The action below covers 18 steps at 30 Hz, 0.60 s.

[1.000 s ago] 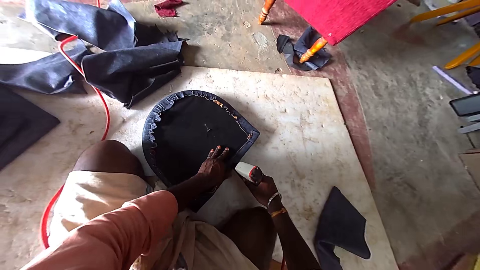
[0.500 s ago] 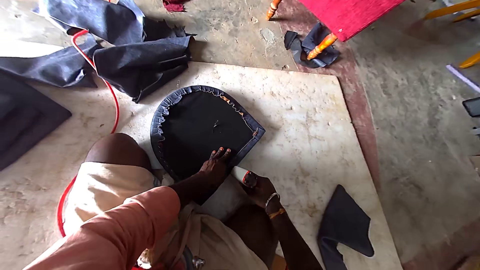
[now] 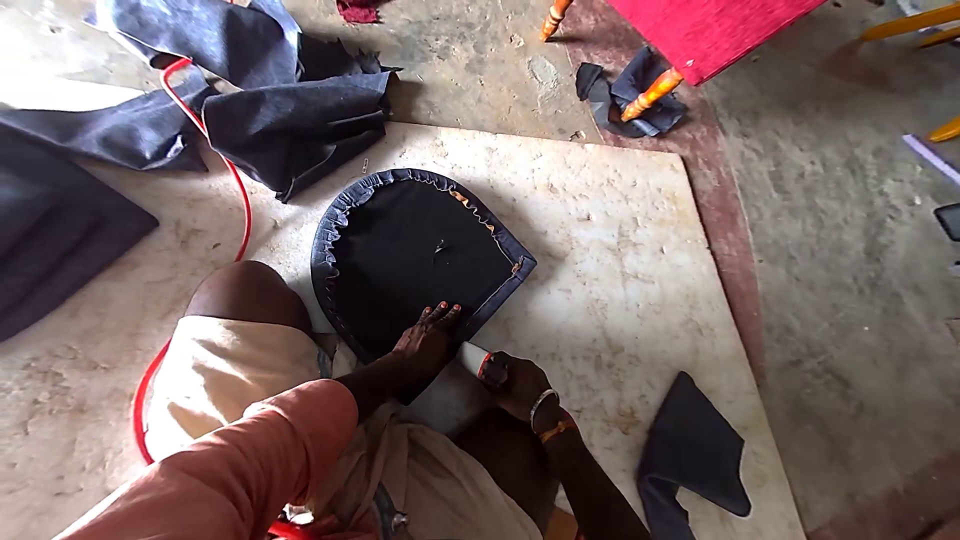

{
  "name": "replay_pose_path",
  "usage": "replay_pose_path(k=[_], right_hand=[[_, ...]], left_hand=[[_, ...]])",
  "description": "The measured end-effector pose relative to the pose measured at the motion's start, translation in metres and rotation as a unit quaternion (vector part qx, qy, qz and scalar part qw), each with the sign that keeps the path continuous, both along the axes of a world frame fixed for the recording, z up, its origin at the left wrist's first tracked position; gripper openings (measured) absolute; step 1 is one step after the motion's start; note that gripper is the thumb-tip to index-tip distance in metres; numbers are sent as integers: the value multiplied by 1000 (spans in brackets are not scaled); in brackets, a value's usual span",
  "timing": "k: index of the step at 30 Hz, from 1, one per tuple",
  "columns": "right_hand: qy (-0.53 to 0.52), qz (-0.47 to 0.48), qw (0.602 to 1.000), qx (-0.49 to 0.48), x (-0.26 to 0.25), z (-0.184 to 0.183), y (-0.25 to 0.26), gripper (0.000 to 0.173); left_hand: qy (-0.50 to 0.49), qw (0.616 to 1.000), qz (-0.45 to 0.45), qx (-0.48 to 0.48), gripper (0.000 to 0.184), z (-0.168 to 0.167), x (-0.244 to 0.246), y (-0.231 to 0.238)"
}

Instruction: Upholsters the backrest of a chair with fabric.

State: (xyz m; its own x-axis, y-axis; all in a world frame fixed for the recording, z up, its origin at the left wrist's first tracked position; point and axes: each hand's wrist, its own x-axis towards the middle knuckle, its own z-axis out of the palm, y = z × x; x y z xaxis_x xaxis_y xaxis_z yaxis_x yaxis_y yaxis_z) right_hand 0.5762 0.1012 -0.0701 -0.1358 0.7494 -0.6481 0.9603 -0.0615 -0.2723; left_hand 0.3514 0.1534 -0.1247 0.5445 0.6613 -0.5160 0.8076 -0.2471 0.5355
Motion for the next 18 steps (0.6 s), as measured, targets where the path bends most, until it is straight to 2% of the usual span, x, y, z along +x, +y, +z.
replay_pose_path(k=[5,10,13,16,18], right_hand=[[-3,34,999,-37,-4,10,0,51],[-9,61,997,-36,-18,0,1,53],[5,57,998,-26,-14,6,-3,53],[3,68,997,-47,-16,13,-6,51],[2,83,995,-59,-23,12,-5,53]], left_hand=[[49,997,-55,-24,60,16,-12,-7],[4,1000,-10,-10,65,3,-15,-9],[-1,1000,-5,-16,69,8,-24,-9],[18,998,-56,-24,53,7,-31,-13],[25,997,-60,-32,47,9,-32,-15]])
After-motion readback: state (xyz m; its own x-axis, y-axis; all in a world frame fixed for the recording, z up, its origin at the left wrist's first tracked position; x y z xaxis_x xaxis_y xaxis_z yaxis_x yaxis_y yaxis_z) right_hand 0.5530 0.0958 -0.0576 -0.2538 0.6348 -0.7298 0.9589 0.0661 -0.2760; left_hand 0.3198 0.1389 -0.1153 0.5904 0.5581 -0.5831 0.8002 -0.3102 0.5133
